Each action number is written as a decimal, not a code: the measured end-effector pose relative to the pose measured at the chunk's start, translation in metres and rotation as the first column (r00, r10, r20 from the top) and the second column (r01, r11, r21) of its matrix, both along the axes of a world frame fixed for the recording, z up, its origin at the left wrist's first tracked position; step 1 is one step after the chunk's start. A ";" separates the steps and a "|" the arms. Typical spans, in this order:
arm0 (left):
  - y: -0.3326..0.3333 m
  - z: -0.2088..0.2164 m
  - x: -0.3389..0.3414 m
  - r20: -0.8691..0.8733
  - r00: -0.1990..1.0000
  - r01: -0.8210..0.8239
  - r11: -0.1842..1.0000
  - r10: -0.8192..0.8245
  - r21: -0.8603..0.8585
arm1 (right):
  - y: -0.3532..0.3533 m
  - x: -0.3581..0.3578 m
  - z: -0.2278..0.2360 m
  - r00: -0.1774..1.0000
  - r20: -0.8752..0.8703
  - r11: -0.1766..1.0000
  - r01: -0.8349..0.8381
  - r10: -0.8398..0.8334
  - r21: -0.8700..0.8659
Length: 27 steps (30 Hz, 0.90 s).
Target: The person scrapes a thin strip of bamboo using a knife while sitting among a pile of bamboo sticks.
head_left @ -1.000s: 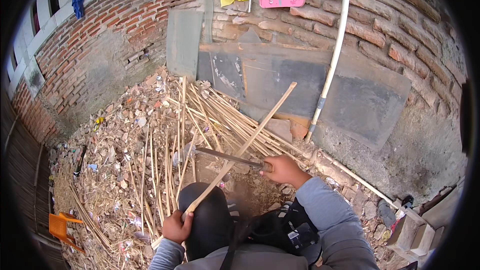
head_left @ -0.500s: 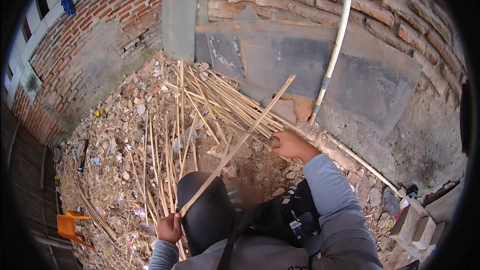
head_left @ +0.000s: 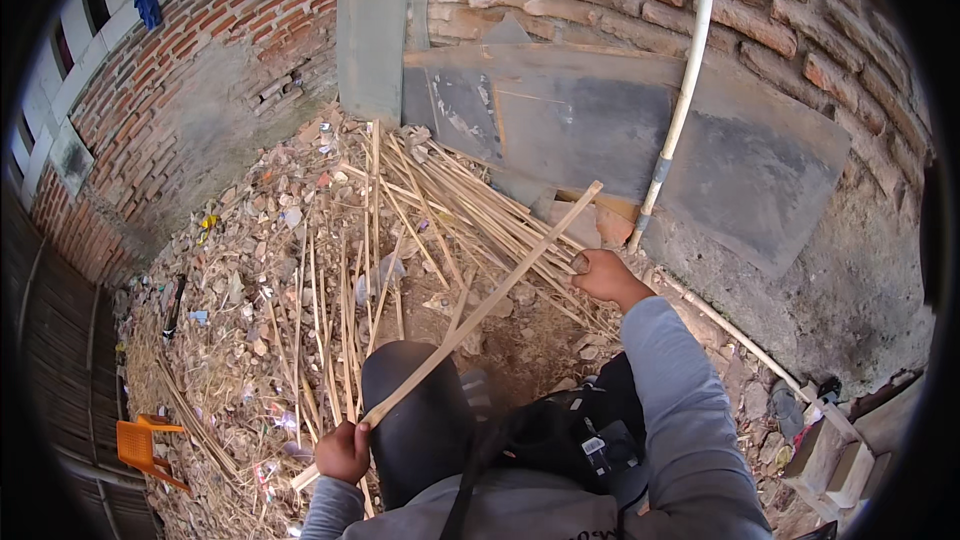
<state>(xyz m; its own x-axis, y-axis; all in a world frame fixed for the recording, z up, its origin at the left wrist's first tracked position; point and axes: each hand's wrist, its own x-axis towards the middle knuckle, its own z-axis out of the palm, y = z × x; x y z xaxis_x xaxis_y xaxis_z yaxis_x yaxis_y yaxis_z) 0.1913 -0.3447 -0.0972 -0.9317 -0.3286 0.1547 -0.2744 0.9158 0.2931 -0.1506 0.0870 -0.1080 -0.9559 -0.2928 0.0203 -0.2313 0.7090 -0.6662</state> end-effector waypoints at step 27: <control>0.020 0.012 -0.030 -0.039 0.999 0.010 1.000 -0.011 -0.014 | -0.031 0.034 0.049 0.978 -0.078 0.948 -0.164 0.192 0.274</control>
